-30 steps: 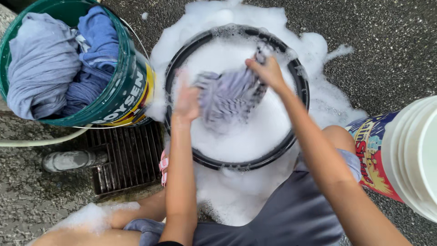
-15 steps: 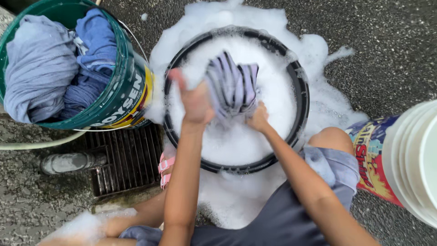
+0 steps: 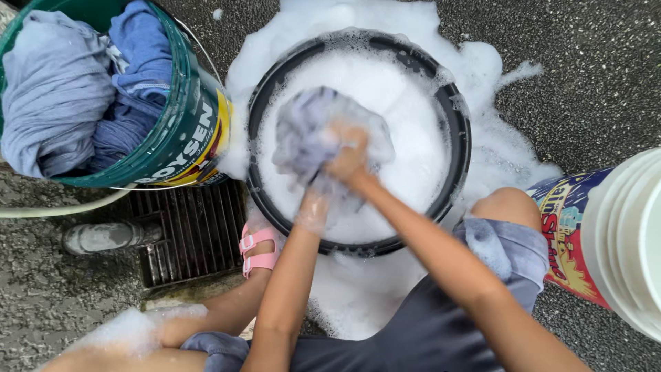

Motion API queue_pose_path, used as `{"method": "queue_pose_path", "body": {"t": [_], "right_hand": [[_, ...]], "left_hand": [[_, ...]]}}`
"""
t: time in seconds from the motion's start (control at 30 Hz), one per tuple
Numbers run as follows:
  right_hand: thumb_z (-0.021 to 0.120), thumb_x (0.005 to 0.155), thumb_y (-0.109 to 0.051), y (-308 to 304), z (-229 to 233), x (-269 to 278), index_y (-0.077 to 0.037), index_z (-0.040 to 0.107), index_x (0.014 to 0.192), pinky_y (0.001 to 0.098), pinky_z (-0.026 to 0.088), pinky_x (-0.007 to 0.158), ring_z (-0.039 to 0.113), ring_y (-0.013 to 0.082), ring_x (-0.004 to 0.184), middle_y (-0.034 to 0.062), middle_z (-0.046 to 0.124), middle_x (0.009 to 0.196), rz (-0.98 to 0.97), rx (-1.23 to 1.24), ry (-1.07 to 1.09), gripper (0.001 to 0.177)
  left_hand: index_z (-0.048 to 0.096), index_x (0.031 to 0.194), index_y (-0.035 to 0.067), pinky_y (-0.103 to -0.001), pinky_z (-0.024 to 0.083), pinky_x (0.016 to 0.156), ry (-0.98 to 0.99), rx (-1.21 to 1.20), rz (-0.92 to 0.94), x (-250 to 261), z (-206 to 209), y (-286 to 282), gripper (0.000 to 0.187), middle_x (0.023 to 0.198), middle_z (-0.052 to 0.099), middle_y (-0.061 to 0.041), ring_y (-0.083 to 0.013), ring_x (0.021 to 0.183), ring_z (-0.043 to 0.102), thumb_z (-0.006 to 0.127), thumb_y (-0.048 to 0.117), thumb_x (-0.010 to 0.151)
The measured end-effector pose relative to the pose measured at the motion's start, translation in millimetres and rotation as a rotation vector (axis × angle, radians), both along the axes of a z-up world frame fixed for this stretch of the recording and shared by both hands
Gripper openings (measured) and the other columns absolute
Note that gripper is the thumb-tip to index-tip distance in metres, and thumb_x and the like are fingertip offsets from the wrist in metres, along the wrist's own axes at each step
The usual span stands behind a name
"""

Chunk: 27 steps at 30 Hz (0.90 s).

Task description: The person washes clothes by hand in a soapy bucket, scrubs the fabric, and then places the items into a separate white bucket.

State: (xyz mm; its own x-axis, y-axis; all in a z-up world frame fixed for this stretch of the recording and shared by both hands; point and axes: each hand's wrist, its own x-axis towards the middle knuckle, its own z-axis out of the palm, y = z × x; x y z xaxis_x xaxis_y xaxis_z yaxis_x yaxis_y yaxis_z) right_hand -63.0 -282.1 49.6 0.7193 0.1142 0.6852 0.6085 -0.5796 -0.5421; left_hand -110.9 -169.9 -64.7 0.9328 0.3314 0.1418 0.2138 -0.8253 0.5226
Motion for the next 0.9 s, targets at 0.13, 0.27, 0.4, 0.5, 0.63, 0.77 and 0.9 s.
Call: {"method": "queue_pose_path", "body": {"t": [0.13, 0.27, 0.4, 0.5, 0.63, 0.77, 0.9], "right_hand": [[0.07, 0.08, -0.031, -55.0, 60.7, 67.7, -0.003, 0.077, 0.102, 0.0451, 0.058, 0.076, 0.073, 0.0328, 0.077, 0.0174, 0.073, 0.081, -0.287, 0.057, 0.611, 0.036], [0.077, 0.075, -0.036, -125.0, 97.7, 58.0, -0.011, 0.07, 0.125, 0.0477, 0.052, 0.1, 0.066, 0.0382, 0.111, 0.0231, 0.067, 0.123, -0.353, -0.311, 0.862, 0.056], [0.087, 0.064, -0.059, -141.1, 55.3, 69.7, -0.019, 0.027, 0.155, 0.0648, 0.031, 0.116, 0.034, 0.0469, 0.145, 0.023, 0.023, 0.162, -0.244, -0.898, 1.069, 0.117], [0.101, 0.046, -0.055, -126.6, -27.4, 62.1, -0.024, -0.002, 0.166, 0.0749, 0.019, 0.112, 0.02, 0.056, 0.148, 0.0268, 0.008, 0.167, -0.07, -1.123, 1.07, 0.161], [0.096, 0.054, -0.055, -120.8, -144.5, 37.4, -0.027, 0.016, 0.164, 0.0803, 0.025, 0.109, 0.026, 0.0541, 0.147, 0.0189, 0.026, 0.165, -0.219, -1.077, 1.059, 0.14], [0.092, 0.065, -0.039, -119.0, -151.0, 64.5, -0.02, 0.053, 0.146, 0.0576, 0.046, 0.11, 0.056, 0.0367, 0.133, 0.0127, 0.06, 0.142, -0.178, -0.824, 1.007, 0.092], [0.087, 0.071, -0.031, -88.3, 10.7, 74.2, -0.007, 0.07, 0.115, 0.0337, 0.057, 0.096, 0.074, 0.025, 0.104, 0.0103, 0.077, 0.112, 0.007, -0.186, 0.966, 0.053]], "left_hand": [[0.054, 0.141, 0.001, -0.044, 0.046, 0.11, 0.101, -1.232, 0.117, 46.0, 79.4, 24.9, 0.061, 0.134, 0.064, -0.013, -0.0242, 0.125, 0.061, 0.054, 0.046, 0.101], [0.058, 0.136, -0.005, -0.049, 0.048, 0.11, 0.033, -1.404, 0.094, 46.1, 165.4, 106.4, 0.064, 0.129, 0.069, -0.019, -0.0296, 0.122, 0.065, 0.058, 0.046, 0.099], [0.055, 0.136, 0.004, -0.044, 0.044, 0.107, 0.044, -1.487, 0.089, 44.1, 159.9, 105.4, 0.049, 0.132, 0.06, -0.01, -0.0222, 0.125, 0.055, 0.063, 0.04, 0.103], [0.059, 0.131, 0.003, -0.04, 0.05, 0.103, 0.144, -1.521, -0.026, 46.1, 128.6, 87.5, 0.05, 0.127, 0.065, -0.011, -0.0226, 0.12, 0.061, 0.068, 0.039, 0.097], [0.067, 0.131, -0.013, -0.054, 0.048, 0.079, 0.315, -1.223, 0.129, 39.4, 97.7, 146.4, 0.078, 0.126, 0.066, -0.038, -0.0579, 0.116, 0.06, 0.068, 0.056, 0.095], [0.064, 0.132, -0.003, -0.052, 0.049, 0.105, 0.861, -0.045, 0.083, 43.2, 78.8, 175.6, 0.099, 0.134, 0.061, -0.029, -0.0404, 0.126, 0.062, 0.081, 0.069, 0.067], [0.016, 0.159, -0.002, -0.051, 0.018, 0.122, 0.292, -0.194, -0.573, 75.5, 63.3, 93.9, 0.153, 0.163, 0.019, -0.03, -0.043, 0.152, 0.017, 0.094, 0.067, 0.047]]}}
